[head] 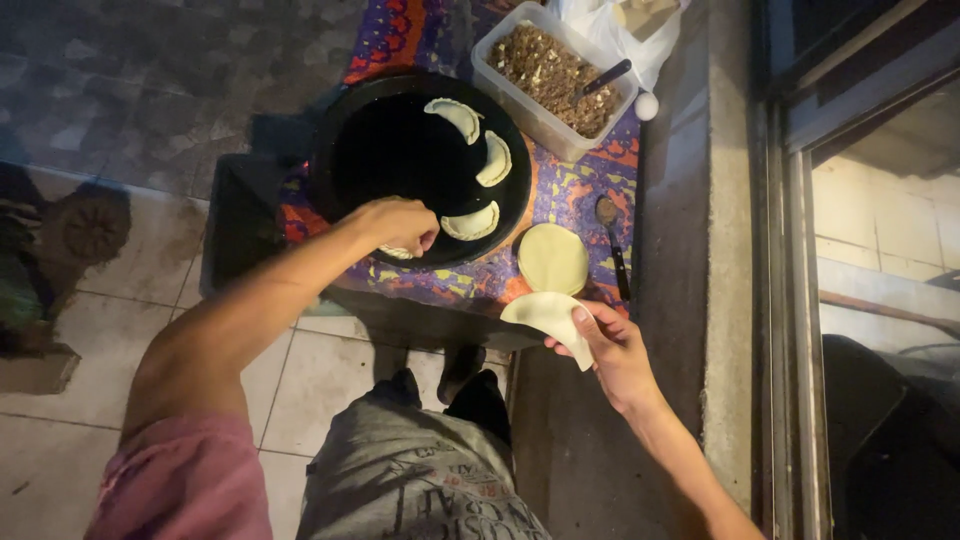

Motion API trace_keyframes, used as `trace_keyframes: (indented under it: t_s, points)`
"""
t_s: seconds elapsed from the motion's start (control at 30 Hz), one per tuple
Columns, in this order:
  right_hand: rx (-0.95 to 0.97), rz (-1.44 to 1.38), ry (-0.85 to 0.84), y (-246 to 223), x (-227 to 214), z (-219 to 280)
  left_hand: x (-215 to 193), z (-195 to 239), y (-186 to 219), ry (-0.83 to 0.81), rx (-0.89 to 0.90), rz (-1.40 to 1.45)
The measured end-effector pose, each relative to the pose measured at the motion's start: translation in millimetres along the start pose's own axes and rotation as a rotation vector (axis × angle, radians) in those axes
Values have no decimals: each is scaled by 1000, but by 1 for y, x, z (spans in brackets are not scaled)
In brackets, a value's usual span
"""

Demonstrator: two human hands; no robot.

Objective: The person fills round dough wrappers with a meat mixture using a spoon, then folds and crimps the edges to seal them into dumplings. The finished dumplings are placed on a black tray.

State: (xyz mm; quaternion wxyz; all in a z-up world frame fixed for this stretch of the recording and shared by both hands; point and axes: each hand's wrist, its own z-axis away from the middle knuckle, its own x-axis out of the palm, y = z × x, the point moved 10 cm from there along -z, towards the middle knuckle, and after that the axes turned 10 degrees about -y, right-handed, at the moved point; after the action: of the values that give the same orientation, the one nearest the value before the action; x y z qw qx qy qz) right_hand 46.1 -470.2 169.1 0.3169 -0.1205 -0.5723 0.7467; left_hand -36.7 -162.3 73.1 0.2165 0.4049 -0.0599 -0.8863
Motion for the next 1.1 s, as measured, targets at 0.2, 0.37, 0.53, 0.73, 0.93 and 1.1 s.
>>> trace_keyframes:
  t_s: [0.2, 0.37, 0.53, 0.73, 0.93, 1.1]
  points:
    - [8, -18, -7, 4, -3, -3, 21, -43, -22, -39, -23, -150]
    - [11, -4, -16, 3, 1, -2, 25, -64, -43, -51, -9, -162]
    - [19, -4, -25, 4, 3, -2, 15, -52, -37, -56, 0, -153]
    - [36, 18, -16, 2, 4, -1, 10, -49, -40, -13, -3, -22]
    - [28, 16, -28, 4, 4, -2, 12, -53, -42, -97, -22, -36]
    - [31, -13, -29, 9, 2, -4, 19, -56, -45, -106, -34, -52]
